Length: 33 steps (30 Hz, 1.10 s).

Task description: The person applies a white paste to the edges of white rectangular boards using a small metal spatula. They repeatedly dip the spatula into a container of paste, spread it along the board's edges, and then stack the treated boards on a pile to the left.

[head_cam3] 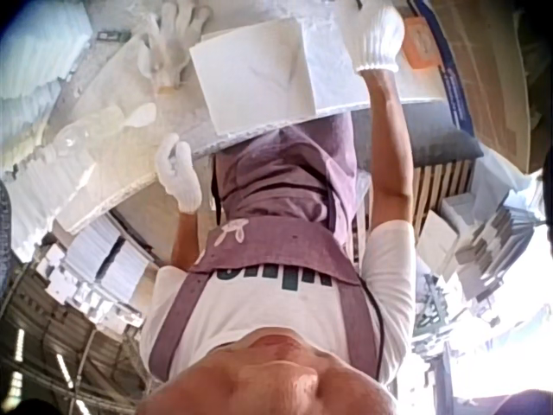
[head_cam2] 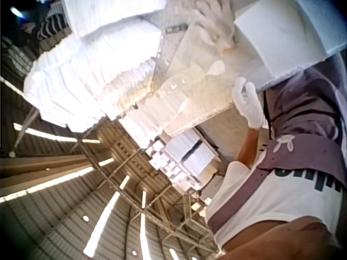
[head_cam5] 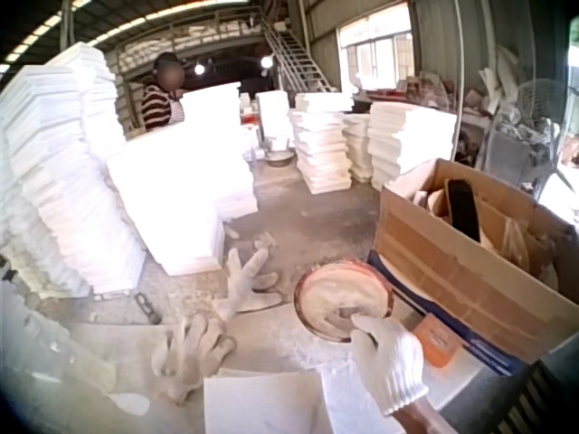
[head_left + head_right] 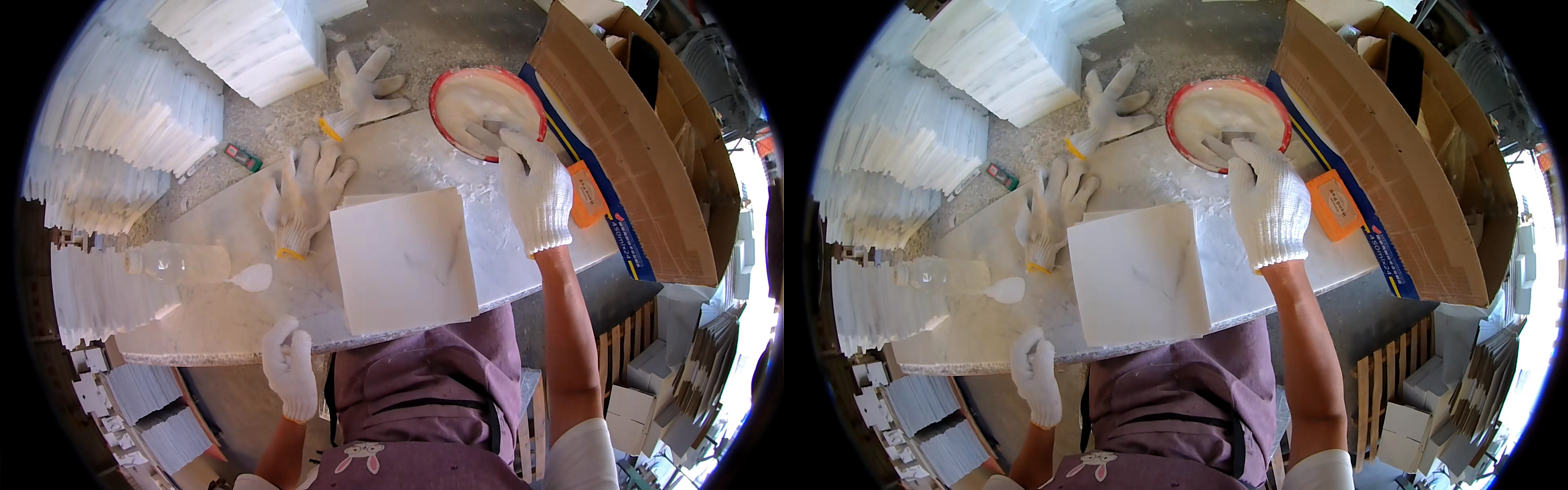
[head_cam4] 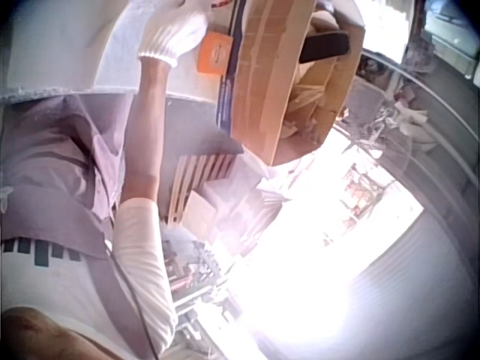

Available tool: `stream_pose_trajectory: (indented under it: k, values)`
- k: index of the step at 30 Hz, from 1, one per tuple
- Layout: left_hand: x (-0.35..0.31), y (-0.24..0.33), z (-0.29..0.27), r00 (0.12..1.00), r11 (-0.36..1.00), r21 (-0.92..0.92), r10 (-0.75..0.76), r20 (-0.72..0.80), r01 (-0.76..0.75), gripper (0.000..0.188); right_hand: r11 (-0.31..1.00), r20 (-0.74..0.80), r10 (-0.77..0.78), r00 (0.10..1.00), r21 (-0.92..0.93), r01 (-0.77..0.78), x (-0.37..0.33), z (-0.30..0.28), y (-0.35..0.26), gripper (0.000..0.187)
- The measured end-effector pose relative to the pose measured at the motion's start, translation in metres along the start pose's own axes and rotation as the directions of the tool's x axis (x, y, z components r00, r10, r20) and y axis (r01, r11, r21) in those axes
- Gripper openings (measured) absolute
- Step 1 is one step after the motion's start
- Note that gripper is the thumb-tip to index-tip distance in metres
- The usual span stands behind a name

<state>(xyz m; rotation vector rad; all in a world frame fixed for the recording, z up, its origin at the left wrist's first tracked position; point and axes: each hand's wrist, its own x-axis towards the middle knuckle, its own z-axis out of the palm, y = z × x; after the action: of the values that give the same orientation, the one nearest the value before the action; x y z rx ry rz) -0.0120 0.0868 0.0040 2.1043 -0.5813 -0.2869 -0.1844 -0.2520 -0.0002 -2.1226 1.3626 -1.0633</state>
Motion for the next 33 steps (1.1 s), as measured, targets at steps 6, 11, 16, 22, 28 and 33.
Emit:
stream_pose_trajectory:
  k: [6,11,16,22,28,33]
  values:
    - [0.0,-0.004,0.003,0.999,0.999,0.009,0.035,0.033,-0.035,0.023,0.988,0.059,0.098,0.993,0.117,-0.104,-0.009,-0.004,-0.01,0.023]
    - [0.0,-0.001,0.006,0.998,0.999,-0.018,0.052,0.04,-0.051,0.022,0.985,0.028,0.112,0.993,0.131,-0.114,0.003,0.003,0.013,0.024]
    - [-0.001,0.003,0.005,0.998,1.0,0.013,0.022,0.052,-0.023,0.022,0.994,0.054,0.087,0.995,0.058,-0.09,0.004,-0.002,0.006,0.024]
    - [-0.001,0.002,0.007,0.995,0.996,0.032,0.084,0.061,-0.086,0.022,0.997,0.06,0.047,0.997,0.066,-0.051,0.005,0.01,0.003,0.023]
    - [-0.002,0.003,0.006,0.996,0.998,0.026,0.048,0.078,-0.05,0.022,0.959,0.192,0.177,0.965,0.187,-0.213,0.011,0.009,-0.003,0.024]
    - [-0.003,0.001,0.007,0.994,0.997,0.014,0.079,0.069,-0.081,0.021,0.891,0.285,0.309,0.907,0.247,-0.381,0.012,-0.001,-0.014,0.027]
